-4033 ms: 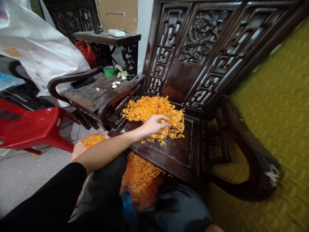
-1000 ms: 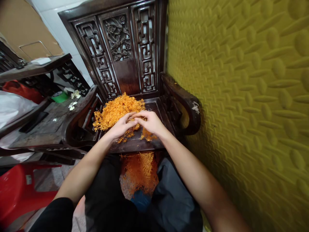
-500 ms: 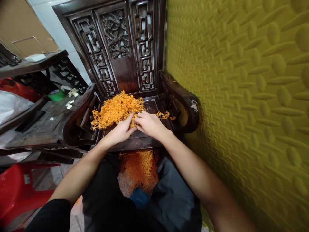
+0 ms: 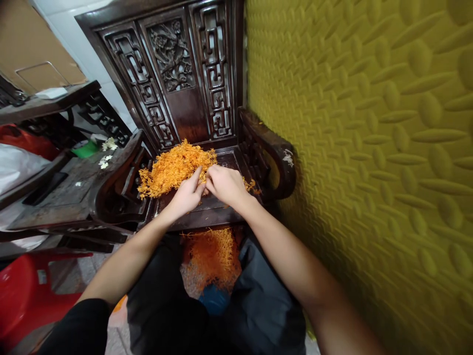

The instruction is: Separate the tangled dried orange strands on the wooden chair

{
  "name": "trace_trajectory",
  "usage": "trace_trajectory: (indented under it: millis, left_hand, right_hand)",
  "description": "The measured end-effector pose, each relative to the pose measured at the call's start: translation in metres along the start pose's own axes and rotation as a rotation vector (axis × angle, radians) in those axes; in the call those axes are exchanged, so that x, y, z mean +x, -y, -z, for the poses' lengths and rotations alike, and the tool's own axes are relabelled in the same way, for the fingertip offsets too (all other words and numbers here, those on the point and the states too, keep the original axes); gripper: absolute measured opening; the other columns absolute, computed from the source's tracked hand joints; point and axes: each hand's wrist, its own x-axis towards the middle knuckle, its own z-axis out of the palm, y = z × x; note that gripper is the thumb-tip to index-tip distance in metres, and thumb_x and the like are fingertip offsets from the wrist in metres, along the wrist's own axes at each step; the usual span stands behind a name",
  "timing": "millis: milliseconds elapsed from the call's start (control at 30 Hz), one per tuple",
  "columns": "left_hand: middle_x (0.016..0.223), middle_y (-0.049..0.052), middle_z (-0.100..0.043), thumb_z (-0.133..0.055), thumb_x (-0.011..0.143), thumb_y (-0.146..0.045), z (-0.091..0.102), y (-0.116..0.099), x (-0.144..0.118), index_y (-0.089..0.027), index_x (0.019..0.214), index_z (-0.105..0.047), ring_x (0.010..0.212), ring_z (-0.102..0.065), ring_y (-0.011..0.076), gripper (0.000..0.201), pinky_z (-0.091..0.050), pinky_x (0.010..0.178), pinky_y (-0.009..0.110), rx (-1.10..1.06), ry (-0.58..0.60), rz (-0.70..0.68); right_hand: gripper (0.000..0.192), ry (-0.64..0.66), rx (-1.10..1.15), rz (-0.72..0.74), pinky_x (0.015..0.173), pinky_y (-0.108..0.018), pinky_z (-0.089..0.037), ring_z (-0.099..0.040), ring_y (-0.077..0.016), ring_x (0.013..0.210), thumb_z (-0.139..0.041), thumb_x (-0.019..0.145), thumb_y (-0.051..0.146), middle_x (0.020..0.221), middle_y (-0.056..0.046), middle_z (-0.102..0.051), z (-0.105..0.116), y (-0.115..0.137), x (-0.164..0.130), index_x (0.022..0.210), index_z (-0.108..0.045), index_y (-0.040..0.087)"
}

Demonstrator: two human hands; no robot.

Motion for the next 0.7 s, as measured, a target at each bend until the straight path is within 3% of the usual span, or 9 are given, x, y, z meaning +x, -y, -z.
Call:
trace_trajectory:
  millis: [133,200,233,333,400,467,567,700]
  left_hand:
    - [0.072,-0.001,-0.069,-0.047,0.090,-0.016,0.000,-0.012,-0.009,-0.009,0.158,-0.032,0.065,-0.059,0.0141,0.070,-0.049,0.072,0.027,-0.106,0.059,-0.004]
    - [0.072,-0.002,-0.066,-0.046,0.090,-0.018,0.000,-0.010,-0.012,-0.013,0.152,-0.044,0.059,-0.054,0.0119,0.063,-0.046,0.064,0.025,-0.241,0.087,0.029]
    - [0.075,-0.001,-0.066,-0.046,0.089,-0.018,0.001,-0.007,-0.012,-0.013,0.144,-0.053,0.058,-0.053,0.0112,0.056,-0.044,0.061,0.025,-0.305,0.067,0.056]
    - [0.067,0.000,-0.061,-0.046,0.083,-0.016,0.007,0.005,-0.002,-0.012,0.104,-0.070,0.055,-0.049,0.0107,0.033,-0.038,0.055,0.024,-0.440,-0.047,0.175]
    - [0.055,-0.002,-0.052,-0.046,0.079,-0.016,0.012,0.011,0.004,-0.014,0.082,-0.068,0.050,-0.044,0.0106,0.022,-0.032,0.050,0.023,-0.490,-0.089,0.248]
    - [0.051,-0.004,-0.045,-0.044,0.078,-0.016,0.016,0.011,0.006,-0.016,0.072,-0.061,0.047,-0.037,0.0103,0.018,-0.026,0.049,0.023,-0.541,-0.090,0.277]
    - [0.055,-0.003,-0.044,-0.042,0.081,-0.018,0.019,0.003,0.002,-0.017,0.070,-0.058,0.051,-0.037,0.0106,0.020,-0.027,0.051,0.024,-0.505,-0.105,0.217]
    - [0.064,-0.003,-0.053,-0.056,0.091,-0.043,0.015,-0.008,-0.004,-0.018,0.091,-0.067,0.059,-0.045,0.0125,0.028,-0.033,0.059,0.025,-0.171,-0.149,0.071]
  right_hand:
    - [0.015,-0.201,0.018,-0.334,0.069,-0.034,-0.040,-0.065,-0.0237,0.080,-0.054,0.091,0.020,0.100,-0.013,-0.072,-0.001,-0.033,0.011,0.096,-0.068,0.016]
    - [0.013,-0.348,0.265,-0.437,0.071,-0.033,-0.042,-0.063,-0.0215,0.080,-0.056,0.091,0.023,0.097,-0.011,-0.072,-0.005,-0.050,0.011,0.094,-0.067,0.016]
    - [0.013,-0.354,0.466,-0.474,0.067,-0.031,-0.042,-0.061,-0.0190,0.075,-0.058,0.090,0.026,0.088,-0.009,-0.070,-0.008,-0.054,0.010,0.093,-0.066,0.017]
    - [0.022,-0.183,1.077,-0.529,0.051,-0.025,-0.032,-0.046,-0.0110,0.055,-0.068,0.084,0.039,0.068,0.000,-0.060,-0.016,-0.048,0.004,0.089,-0.064,0.018]
    - [0.029,-0.073,1.355,-0.545,0.046,-0.022,-0.024,-0.040,-0.0081,0.050,-0.077,0.077,0.044,0.065,0.003,-0.058,-0.016,-0.035,0.003,0.087,-0.063,0.019]
    - [0.034,-0.035,1.528,-0.560,0.044,-0.021,-0.025,-0.043,-0.0078,0.051,-0.084,0.071,0.043,0.067,0.003,-0.060,-0.011,-0.024,0.005,0.086,-0.063,0.020]
    - [0.038,0.007,1.675,-0.549,0.047,-0.022,-0.037,-0.054,-0.0102,0.058,-0.088,0.068,0.039,0.073,0.001,-0.064,-0.003,-0.015,0.009,0.093,-0.067,0.020]
    - [0.046,0.054,1.728,-0.493,0.061,-0.026,-0.053,-0.065,-0.0128,0.072,-0.093,0.060,0.030,0.086,-0.002,-0.072,-0.004,-0.011,0.009,0.100,-0.073,0.019]
